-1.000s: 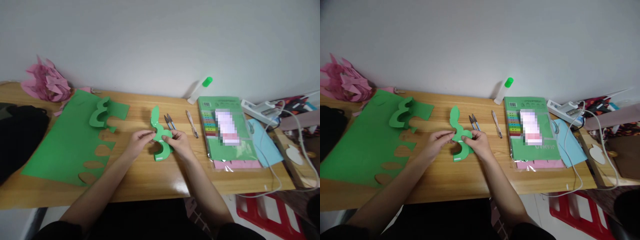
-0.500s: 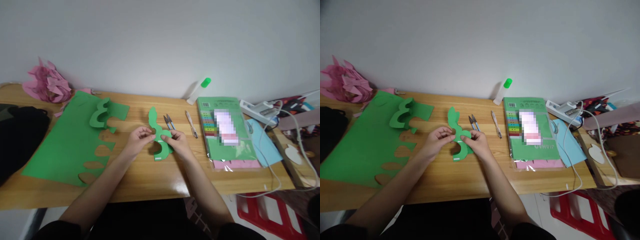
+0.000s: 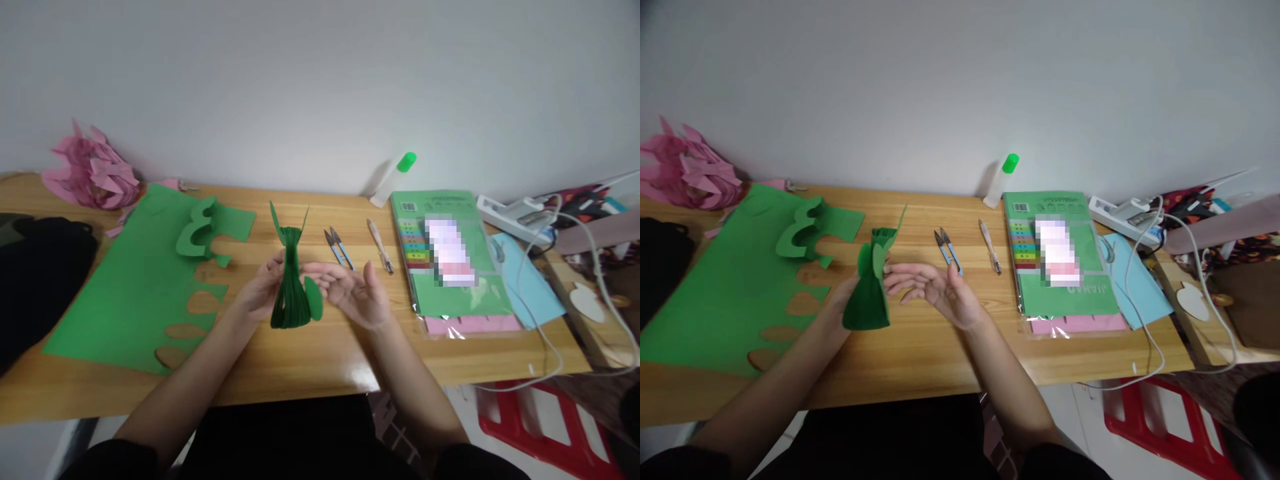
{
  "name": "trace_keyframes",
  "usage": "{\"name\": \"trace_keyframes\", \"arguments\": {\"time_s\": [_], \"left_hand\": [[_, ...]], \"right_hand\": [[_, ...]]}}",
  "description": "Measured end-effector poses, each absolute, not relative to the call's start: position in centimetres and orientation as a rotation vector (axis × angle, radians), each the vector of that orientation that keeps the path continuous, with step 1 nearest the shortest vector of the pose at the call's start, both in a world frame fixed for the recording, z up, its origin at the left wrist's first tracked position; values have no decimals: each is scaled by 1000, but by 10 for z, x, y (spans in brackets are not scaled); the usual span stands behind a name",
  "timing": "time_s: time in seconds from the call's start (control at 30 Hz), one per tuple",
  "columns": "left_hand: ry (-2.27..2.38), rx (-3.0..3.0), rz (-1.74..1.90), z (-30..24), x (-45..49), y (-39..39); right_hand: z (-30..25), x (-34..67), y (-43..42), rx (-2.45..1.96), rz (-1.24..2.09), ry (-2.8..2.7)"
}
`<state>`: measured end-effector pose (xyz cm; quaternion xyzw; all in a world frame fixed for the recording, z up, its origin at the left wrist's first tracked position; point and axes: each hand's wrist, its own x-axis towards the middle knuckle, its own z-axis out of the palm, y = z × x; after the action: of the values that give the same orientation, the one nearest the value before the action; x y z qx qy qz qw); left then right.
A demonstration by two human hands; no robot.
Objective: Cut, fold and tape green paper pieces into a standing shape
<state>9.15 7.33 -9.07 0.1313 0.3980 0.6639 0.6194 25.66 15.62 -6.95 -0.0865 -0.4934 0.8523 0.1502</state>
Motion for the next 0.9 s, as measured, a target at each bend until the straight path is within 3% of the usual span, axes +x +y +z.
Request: {"name": "trace_keyframes", "arguments": {"time_s": [0.3, 0.57, 0.73, 0.9], "left_hand": [[805, 318, 1454, -73, 89, 70], [1068, 295, 1556, -79, 90, 77], [1361, 452, 1523, -84, 88, 79], [1435, 561, 1518, -88, 92, 79]], "right_hand": [[-64, 256, 150, -18, 2482, -1480], [-72, 250, 156, -609, 2417, -1309], [-79, 246, 162, -727, 2516, -1175], [-83, 245, 158, -956, 2373, -1229]]}}
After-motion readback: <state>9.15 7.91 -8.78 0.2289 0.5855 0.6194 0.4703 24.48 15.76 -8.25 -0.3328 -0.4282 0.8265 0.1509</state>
